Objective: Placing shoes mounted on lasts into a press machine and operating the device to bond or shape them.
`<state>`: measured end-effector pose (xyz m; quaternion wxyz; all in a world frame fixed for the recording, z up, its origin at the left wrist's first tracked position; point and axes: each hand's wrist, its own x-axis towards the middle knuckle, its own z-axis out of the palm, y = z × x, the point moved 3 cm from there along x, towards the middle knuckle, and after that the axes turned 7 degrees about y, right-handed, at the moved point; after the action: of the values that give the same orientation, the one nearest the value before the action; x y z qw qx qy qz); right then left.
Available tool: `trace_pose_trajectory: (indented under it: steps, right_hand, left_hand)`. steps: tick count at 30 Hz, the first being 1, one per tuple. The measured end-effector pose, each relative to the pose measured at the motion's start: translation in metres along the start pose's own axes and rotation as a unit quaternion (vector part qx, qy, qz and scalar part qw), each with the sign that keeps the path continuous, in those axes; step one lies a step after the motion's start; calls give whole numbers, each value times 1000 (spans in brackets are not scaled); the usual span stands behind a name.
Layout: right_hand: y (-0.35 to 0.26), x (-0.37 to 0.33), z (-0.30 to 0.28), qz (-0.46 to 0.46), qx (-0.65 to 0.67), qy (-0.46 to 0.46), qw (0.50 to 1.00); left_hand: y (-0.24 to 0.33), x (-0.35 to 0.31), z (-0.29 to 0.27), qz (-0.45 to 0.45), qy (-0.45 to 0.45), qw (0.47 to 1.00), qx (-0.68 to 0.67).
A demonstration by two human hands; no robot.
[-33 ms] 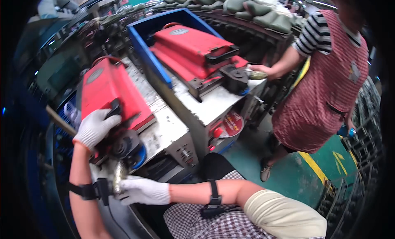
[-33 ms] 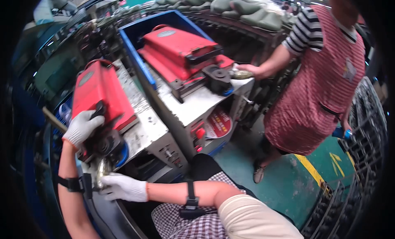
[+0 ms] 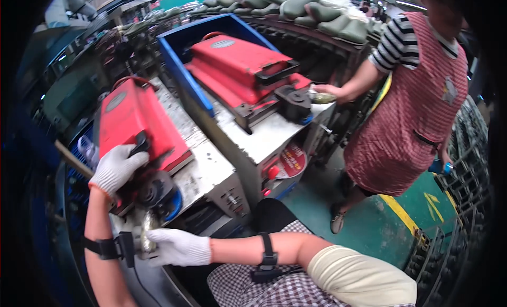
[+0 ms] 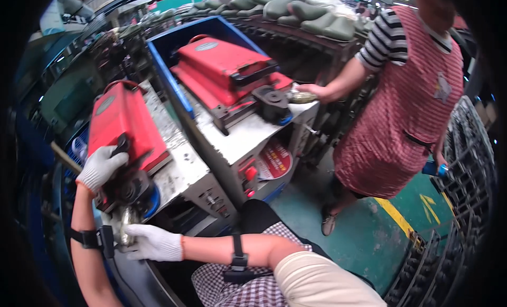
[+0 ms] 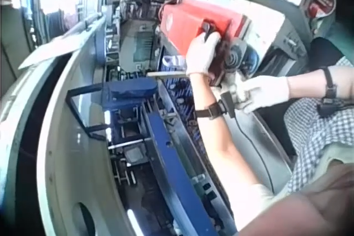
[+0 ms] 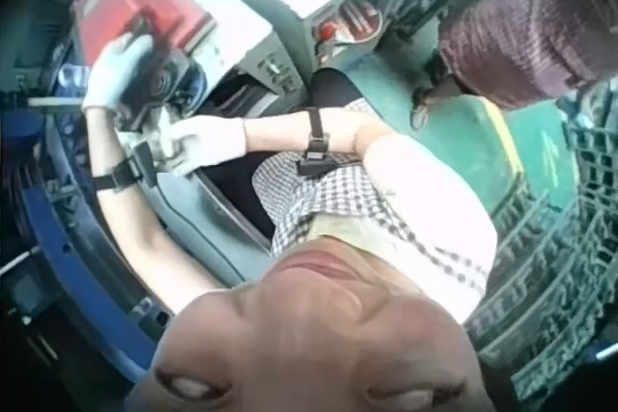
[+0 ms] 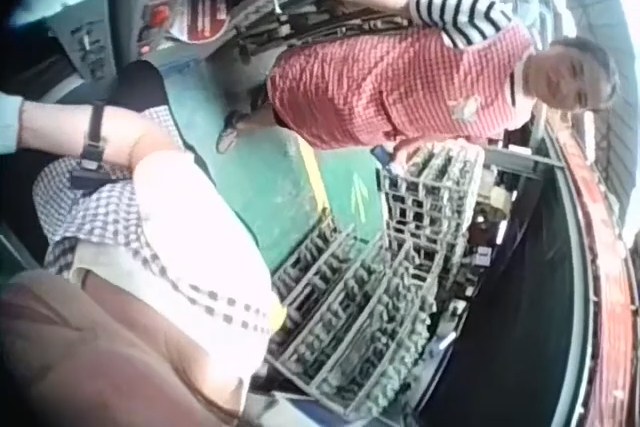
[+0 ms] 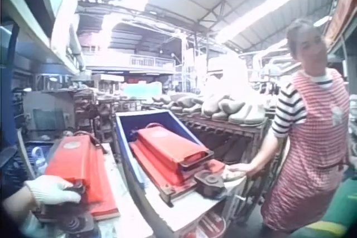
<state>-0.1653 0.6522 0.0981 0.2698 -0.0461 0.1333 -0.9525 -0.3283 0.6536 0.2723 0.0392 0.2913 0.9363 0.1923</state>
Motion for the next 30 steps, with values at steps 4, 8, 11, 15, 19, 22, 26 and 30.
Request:
trace_pose_trajectory:
  steps: [4,8,11,15,19,22,26,30]
  right_hand:
    - [-7,0,8,6,100,-24,995]
    - [-48,-47,-2,1,98,21,995]
    - [-114,-105,-17,-99,47,86,990]
    - [-190,-194,-5,-336,-429,215,810]
    - [-285,-284,16,-581,-700,350,222]
    - [-349,-341,2,-488,-752,442,-20]
    - [-397,-364,-42,-335,-797,460,202]
    - [-417,-365,-53,-320,-795,486,171]
  left_hand:
    - [-10,-2,-2,-38,-6,999,9]
    - [-1,-7,-1,-37,19,999,30]
    - [2,-9,1,-53,11,999,6]
    - [-9,-8,4,-32,29,999,21]
    - [-9,-1,10,63,184,967,-166]
    - [16,4,17,96,262,926,-253]
    - [97,8,45,250,253,922,-151]
    - [179,30,76,320,252,913,-11]
